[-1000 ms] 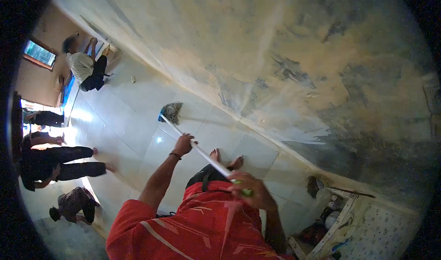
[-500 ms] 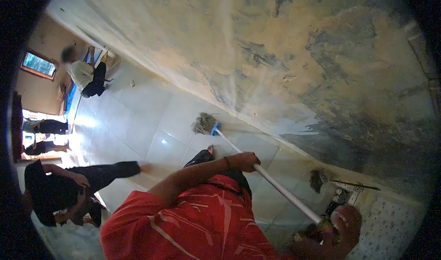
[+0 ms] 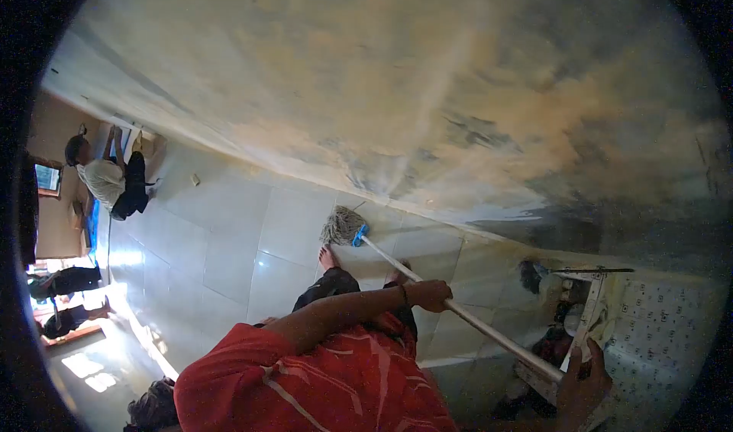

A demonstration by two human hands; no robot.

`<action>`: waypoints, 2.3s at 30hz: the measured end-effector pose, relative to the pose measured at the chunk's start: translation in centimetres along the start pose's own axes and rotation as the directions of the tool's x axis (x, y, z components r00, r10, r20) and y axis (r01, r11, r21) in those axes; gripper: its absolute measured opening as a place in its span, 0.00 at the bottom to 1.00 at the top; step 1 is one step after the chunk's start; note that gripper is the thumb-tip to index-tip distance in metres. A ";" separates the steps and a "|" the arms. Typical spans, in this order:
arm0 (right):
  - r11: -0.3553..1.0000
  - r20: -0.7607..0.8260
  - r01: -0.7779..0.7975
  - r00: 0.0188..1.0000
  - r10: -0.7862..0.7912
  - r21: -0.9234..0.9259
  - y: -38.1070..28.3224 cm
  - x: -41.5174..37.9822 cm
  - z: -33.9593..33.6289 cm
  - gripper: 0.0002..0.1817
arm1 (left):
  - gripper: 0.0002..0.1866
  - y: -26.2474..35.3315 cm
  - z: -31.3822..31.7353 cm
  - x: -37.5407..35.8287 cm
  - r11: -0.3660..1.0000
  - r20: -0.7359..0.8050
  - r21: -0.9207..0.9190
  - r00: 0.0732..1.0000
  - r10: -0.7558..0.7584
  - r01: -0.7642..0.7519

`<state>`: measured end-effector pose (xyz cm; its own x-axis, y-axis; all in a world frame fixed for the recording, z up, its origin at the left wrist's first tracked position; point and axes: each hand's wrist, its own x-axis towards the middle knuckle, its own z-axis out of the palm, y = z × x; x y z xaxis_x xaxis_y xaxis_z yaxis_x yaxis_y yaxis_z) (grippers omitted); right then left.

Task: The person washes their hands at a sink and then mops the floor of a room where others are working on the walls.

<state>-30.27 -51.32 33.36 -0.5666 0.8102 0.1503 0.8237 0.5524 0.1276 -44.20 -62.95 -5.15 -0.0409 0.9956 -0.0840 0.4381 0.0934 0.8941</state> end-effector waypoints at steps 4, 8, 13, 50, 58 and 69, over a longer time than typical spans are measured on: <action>0.995 0.105 -0.056 0.993 0.048 0.081 -5.0 -0.3 -1.2 0.15 | 0.15 -1.8 -2.2 -3.3 0.998 -0.022 -0.041 0.999 -0.044 0.043; 0.991 0.174 -0.021 0.985 -0.003 0.136 -9.5 0.1 0.2 0.15 | 0.17 -4.1 -5.8 -7.2 0.989 -0.016 -0.026 0.989 -0.148 0.148; 0.965 0.396 0.029 0.908 -0.134 0.259 -14.0 0.5 7.1 0.17 | 0.19 -12.4 -7.9 -12.7 0.961 -0.079 0.089 0.963 -0.257 0.263; 0.962 -0.168 -0.216 0.955 0.243 0.166 -4.3 -10.3 -5.3 0.16 | 0.14 10.8 -2.0 0.5 0.883 0.226 -0.002 0.860 0.458 -0.470; 0.930 -0.251 -0.310 0.901 0.354 0.200 -4.9 -11.3 -5.2 0.10 | 0.19 11.0 0.4 1.7 0.834 0.026 -0.142 0.840 0.541 -0.533; 0.850 -0.161 -0.257 0.917 0.365 0.460 -4.8 -8.7 -5.4 0.03 | 0.15 10.5 -2.9 0.1 0.897 -0.041 -0.030 0.897 0.439 -0.441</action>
<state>-29.41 -62.08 36.76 -0.2225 0.9127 0.3427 0.8553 0.3514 -0.3806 -42.23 -61.86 5.53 0.1186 0.9345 0.3355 0.3839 -0.3548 0.8525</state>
